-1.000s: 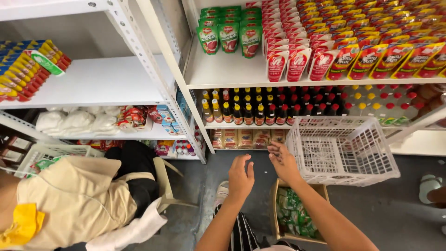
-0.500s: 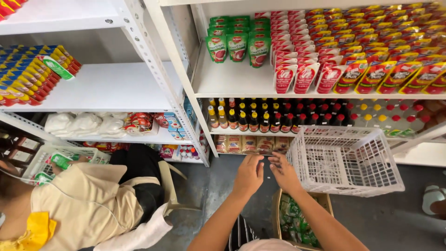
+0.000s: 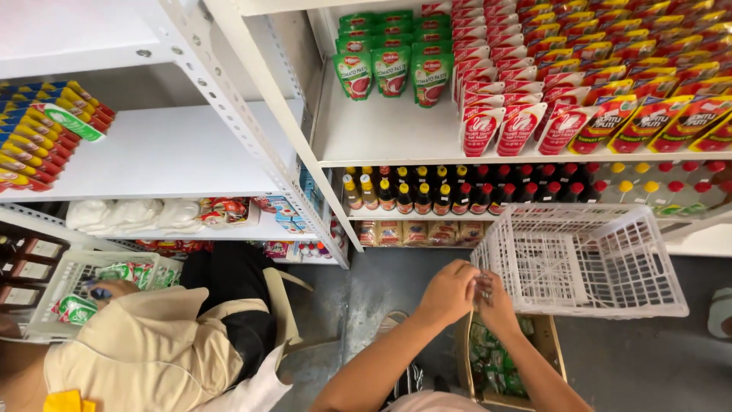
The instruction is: Organize and restock condiment pouches and bottles on shelves in a grocery store.
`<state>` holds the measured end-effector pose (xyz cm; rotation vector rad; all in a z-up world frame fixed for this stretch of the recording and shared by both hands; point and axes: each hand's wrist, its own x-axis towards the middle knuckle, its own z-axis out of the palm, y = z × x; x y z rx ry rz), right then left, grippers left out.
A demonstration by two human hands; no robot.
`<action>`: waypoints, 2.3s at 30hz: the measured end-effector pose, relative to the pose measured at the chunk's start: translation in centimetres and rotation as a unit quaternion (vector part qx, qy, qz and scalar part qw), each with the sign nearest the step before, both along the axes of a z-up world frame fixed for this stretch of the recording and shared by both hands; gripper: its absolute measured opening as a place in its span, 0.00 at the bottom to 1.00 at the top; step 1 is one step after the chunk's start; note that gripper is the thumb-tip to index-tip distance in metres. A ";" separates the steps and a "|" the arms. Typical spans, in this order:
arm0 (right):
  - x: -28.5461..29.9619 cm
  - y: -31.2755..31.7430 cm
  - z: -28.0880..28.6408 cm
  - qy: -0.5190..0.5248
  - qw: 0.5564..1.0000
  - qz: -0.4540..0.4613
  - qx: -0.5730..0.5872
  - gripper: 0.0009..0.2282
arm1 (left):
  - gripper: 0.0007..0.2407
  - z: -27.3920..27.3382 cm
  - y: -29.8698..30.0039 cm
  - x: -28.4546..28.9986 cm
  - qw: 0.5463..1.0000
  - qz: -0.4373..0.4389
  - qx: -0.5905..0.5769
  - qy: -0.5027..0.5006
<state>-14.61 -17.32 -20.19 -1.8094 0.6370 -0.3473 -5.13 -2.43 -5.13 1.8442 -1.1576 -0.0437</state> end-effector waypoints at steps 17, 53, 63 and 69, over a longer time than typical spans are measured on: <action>-18.6 3.5 -20.4 0.194 0.938 -0.288 -0.012 0.23 | 0.08 -23.1 -5.7 -9.1 0.902 -0.310 0.293 0.067; -12.6 5.5 -53.0 0.233 0.921 -0.251 0.185 0.13 | 0.36 -61.8 7.6 -11.2 0.369 -0.496 0.764 0.186; -5.8 -3.5 -53.0 0.163 0.955 -0.188 0.160 0.14 | 0.38 -62.0 4.5 -9.3 0.382 -0.558 0.724 0.134; -5.7 -4.3 -52.9 0.174 0.961 -0.152 0.155 0.15 | 0.38 -60.6 0.4 -8.9 0.315 -0.581 0.738 0.136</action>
